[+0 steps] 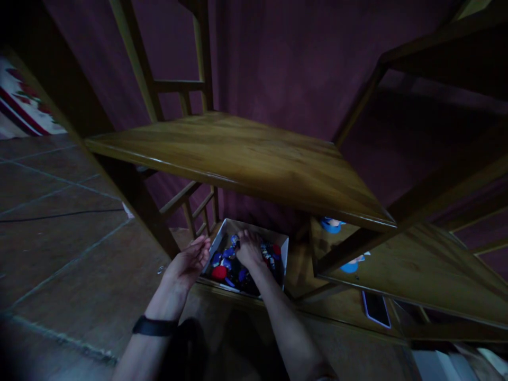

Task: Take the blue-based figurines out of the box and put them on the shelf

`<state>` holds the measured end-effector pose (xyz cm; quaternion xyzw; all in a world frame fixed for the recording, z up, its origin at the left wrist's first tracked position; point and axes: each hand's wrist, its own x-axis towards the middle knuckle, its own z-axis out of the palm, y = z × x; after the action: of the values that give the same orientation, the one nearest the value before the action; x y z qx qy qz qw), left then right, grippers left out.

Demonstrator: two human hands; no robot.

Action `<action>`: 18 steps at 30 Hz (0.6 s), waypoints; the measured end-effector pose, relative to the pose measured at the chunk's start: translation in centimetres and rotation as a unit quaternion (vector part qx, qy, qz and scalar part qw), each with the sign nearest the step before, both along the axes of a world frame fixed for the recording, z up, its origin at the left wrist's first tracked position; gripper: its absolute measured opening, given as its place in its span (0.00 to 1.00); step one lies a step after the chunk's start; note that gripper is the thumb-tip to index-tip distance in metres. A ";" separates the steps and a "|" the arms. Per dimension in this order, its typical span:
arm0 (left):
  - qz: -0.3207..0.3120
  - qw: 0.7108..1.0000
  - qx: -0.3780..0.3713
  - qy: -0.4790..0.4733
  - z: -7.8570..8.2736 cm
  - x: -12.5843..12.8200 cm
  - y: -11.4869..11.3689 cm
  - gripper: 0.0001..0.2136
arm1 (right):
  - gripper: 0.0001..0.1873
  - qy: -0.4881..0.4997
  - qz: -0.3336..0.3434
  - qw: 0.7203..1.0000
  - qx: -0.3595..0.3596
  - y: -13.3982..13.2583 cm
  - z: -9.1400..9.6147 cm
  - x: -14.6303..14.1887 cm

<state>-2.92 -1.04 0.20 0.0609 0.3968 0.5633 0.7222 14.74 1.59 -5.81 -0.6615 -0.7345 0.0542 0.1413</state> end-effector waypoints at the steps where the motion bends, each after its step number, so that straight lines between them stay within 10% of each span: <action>1: 0.000 1.000 -0.001 0.002 0.0 0.0 0.0 0.09 | 0.14 -0.006 -0.010 1.000 0.002 -0.5 0.2 1.2; 7: 0.020 1.000 -0.021 0.007 0.2 0.4 0.0 0.08 | 0.14 0.009 -0.044 0.999 -0.006 -2.2 0.5 4.5; 18: 0.043 0.998 -0.037 0.016 0.4 0.7 0.4 0.09 | 0.17 0.014 0.059 0.998 -0.028 1.3 -0.3 -1.2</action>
<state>-2.22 -0.65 0.56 0.0261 0.4307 0.5777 0.6928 13.55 2.86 -6.11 -0.6202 -0.7683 0.0921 0.1291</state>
